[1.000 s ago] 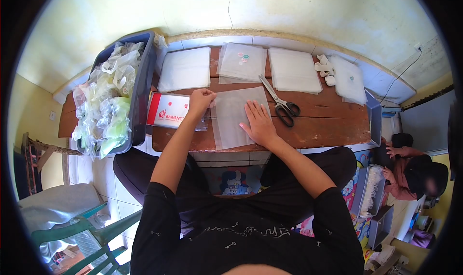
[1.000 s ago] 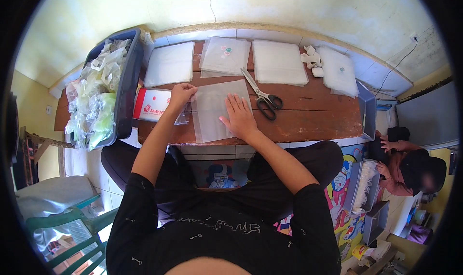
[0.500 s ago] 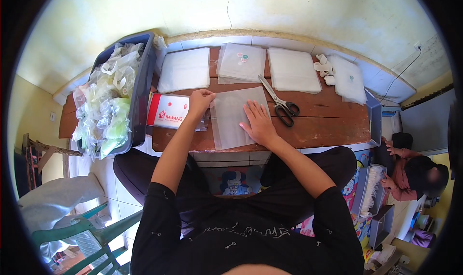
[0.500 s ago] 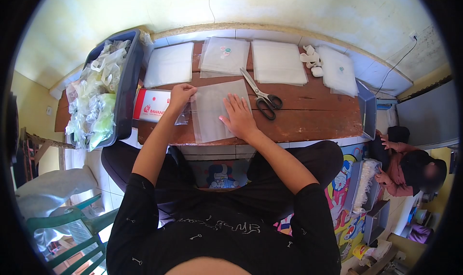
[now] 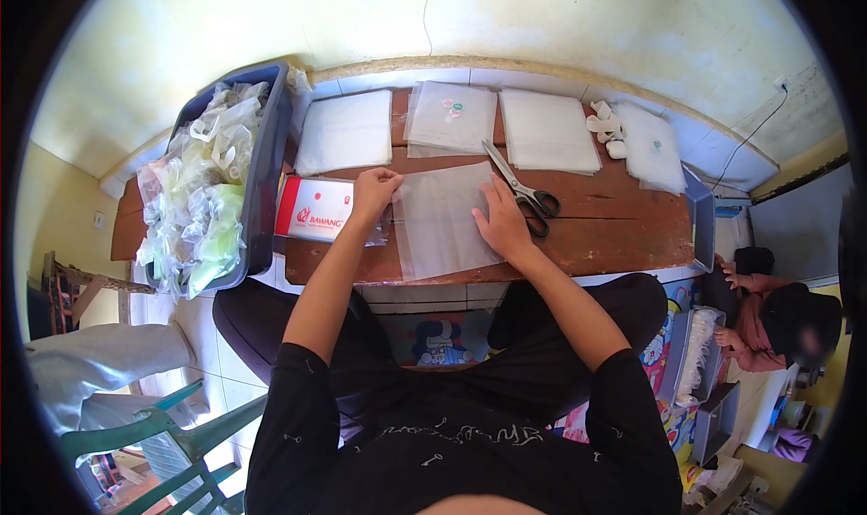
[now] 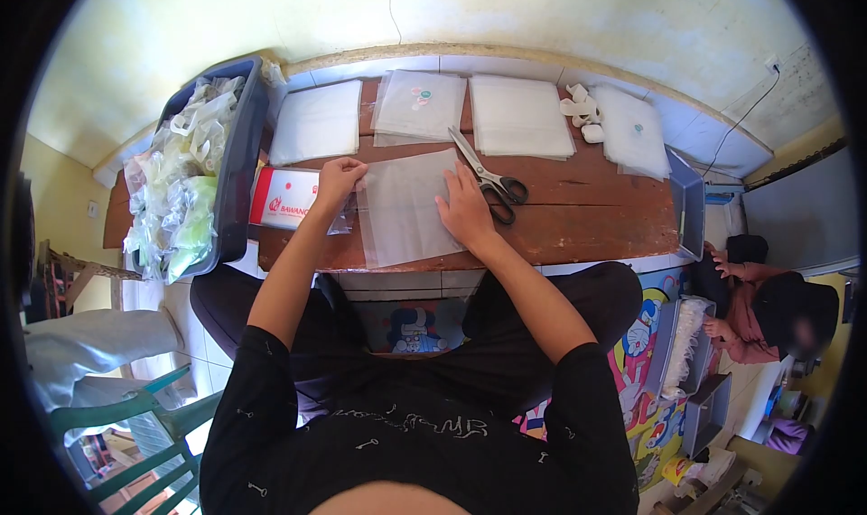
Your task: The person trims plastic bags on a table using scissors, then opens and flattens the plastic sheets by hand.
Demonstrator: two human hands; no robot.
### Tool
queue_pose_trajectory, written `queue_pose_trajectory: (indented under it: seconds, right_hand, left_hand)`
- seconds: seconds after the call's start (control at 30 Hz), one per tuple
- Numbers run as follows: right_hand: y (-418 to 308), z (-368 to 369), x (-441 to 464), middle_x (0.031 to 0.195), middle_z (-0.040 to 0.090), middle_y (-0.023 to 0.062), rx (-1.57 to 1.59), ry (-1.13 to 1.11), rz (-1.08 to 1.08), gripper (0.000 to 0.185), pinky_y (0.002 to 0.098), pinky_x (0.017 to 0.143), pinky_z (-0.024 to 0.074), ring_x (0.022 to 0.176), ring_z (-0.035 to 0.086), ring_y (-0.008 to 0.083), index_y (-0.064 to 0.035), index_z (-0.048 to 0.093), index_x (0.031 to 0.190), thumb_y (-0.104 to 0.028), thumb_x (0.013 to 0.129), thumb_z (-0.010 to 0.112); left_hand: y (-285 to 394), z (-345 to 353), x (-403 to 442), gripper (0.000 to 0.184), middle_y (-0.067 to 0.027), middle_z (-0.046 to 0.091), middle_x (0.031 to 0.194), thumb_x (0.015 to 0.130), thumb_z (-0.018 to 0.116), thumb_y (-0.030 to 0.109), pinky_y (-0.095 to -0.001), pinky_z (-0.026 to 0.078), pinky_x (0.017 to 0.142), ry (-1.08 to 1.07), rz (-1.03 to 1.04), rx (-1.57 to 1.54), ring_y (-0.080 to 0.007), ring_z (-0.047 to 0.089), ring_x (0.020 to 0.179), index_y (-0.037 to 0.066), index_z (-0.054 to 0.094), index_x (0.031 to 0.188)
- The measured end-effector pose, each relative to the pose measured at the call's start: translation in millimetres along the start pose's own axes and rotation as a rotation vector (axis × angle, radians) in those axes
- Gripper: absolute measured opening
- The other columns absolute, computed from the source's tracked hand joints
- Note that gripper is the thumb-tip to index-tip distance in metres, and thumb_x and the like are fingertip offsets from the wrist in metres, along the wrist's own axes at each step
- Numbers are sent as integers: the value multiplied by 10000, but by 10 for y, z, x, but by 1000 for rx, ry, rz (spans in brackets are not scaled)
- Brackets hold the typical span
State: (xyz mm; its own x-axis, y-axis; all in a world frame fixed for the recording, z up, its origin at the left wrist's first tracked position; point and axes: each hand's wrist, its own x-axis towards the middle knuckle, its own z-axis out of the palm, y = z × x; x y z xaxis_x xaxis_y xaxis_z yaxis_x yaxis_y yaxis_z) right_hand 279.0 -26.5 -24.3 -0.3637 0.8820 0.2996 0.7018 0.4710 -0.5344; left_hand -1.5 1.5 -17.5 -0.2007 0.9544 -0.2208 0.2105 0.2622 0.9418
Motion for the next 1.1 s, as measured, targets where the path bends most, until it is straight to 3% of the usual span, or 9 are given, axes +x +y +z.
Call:
queue_pose_trajectory:
  seconds: [0.1,0.17,0.27,0.37,1.1]
  right_hand:
    - [-61,-37,6,1459,383,277,11,17,44,541,465,1133,310,1353,371,423,33,480,1319,-185,859,662]
    - [-139,-59,9,1464,375,277,-187,61,-157,569,476,1137,301,1367,357,417,27,464,1343,-236,875,654]
    - [-446,19,-56,1490,354,256,-95,-53,-283,606,494,1149,270,1397,327,396,4,439,1386,-304,900,628]
    - [-520,190,-163,1497,367,235,-156,-141,-328,641,515,1163,221,1408,321,392,-9,428,1410,-402,925,572]
    - [-255,116,-209,1510,364,217,-259,-134,-255,644,514,1164,213,1418,314,376,-24,431,1421,-451,948,524]
  left_hand:
    - [-48,-9,31,135,-29,640,716,880,686,88,-209,436,535,-38,-11,-72,-76,570,606,-43,668,907]
    - [-56,-3,41,123,-33,637,715,883,679,73,-208,435,525,-13,-15,-45,-80,571,603,-46,660,908]
    - [-105,15,62,157,-37,659,694,853,701,125,-239,454,536,10,-6,-63,-90,588,588,-30,691,874]
    - [-34,9,37,126,-32,640,722,874,692,82,-212,454,521,-1,-34,-42,-78,574,603,-37,659,896]
    - [5,-34,-2,190,-54,688,754,820,751,147,-214,523,600,-70,-26,-70,-94,637,650,-13,681,895]
